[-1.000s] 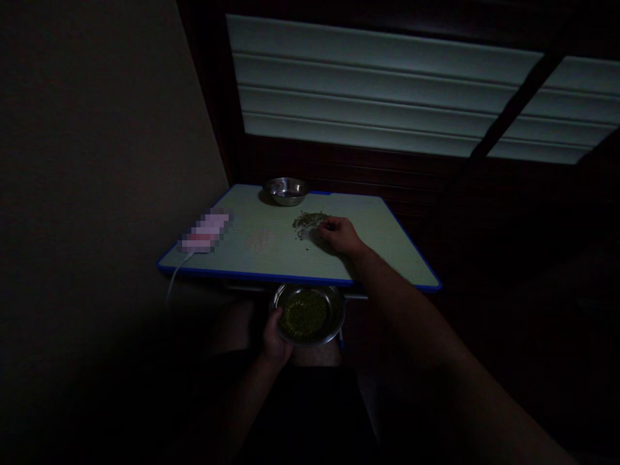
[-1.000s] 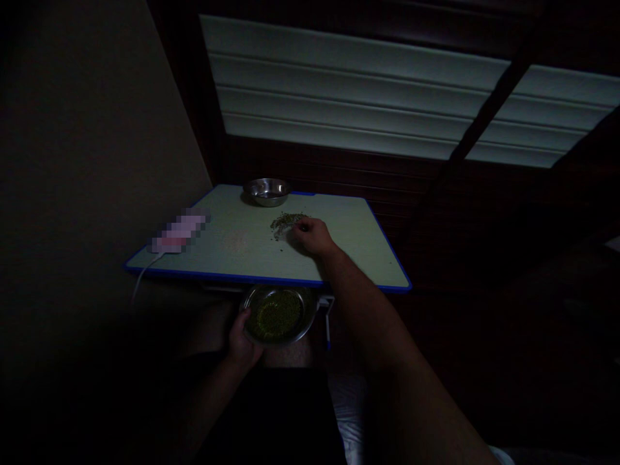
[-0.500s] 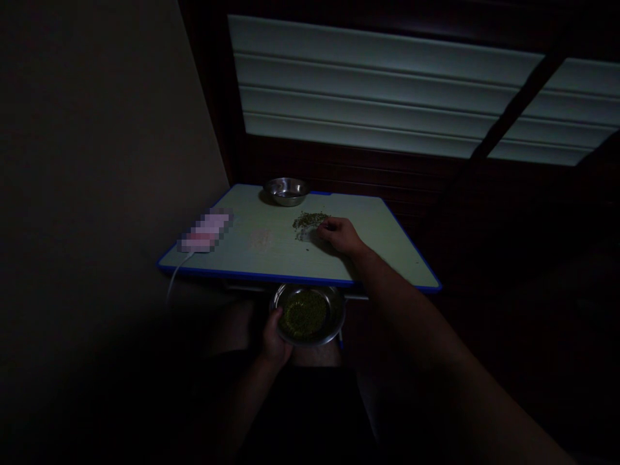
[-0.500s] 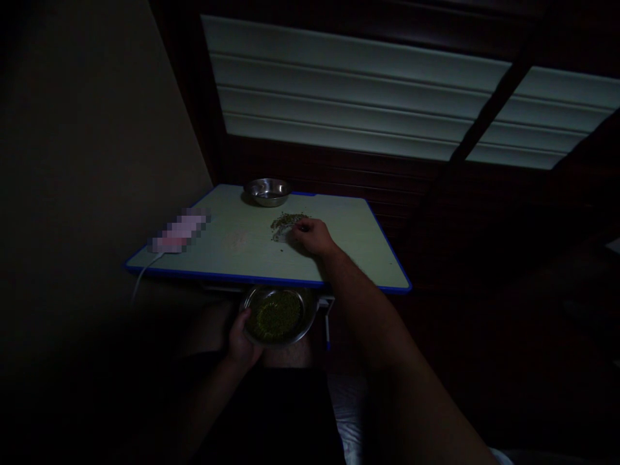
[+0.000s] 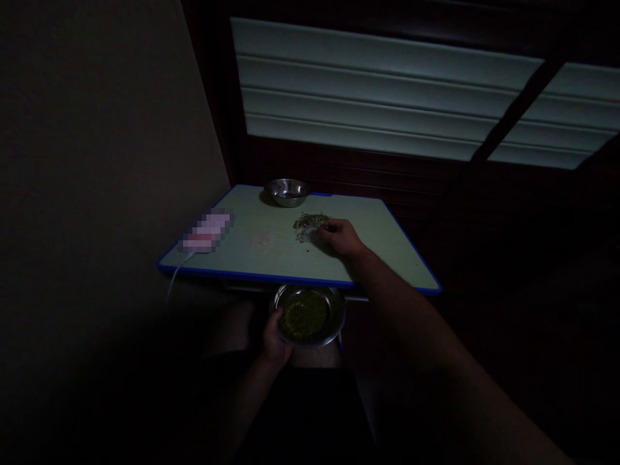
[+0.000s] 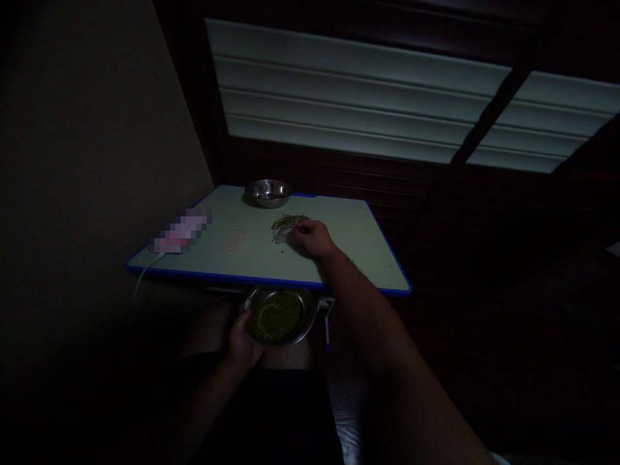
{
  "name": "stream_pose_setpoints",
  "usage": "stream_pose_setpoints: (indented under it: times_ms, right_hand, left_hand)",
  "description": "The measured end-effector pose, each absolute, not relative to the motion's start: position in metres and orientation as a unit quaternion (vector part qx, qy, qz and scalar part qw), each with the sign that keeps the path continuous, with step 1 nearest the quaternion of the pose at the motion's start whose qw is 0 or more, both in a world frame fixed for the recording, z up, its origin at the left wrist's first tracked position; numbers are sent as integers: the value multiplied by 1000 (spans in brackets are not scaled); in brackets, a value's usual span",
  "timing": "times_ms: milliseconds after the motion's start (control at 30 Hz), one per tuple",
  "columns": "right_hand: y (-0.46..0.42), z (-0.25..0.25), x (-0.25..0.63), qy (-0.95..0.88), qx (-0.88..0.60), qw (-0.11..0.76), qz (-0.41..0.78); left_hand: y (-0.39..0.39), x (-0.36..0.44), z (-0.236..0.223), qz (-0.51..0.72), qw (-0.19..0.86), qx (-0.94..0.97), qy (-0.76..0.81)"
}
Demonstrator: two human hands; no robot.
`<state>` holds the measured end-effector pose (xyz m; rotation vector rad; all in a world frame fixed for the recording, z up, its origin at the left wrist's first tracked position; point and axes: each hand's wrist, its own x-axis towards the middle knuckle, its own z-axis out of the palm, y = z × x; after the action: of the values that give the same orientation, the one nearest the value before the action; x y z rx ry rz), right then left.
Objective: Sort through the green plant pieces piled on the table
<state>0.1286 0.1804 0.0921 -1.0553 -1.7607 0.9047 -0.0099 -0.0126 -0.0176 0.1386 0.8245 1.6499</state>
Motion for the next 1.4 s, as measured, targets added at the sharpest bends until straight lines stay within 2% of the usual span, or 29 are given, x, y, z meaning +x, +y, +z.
stream_pose_setpoints:
  times_ms: [400, 633, 1167, 1400]
  right_hand:
    - [182, 90, 130, -714, -415, 430, 365]
    - [178, 93, 129, -695, -427, 412, 405]
    - [182, 89, 127, -747, -434, 398, 308]
    - [183, 90, 122, -763, -418, 384, 309]
  left_hand:
    - [-13, -10, -18, 701, 609, 56, 366]
    - [-13, -9, -17, 704, 607, 57, 364]
    - [-12, -9, -20, 709, 603, 46, 362]
    - [-13, -9, -21, 703, 610, 41, 363]
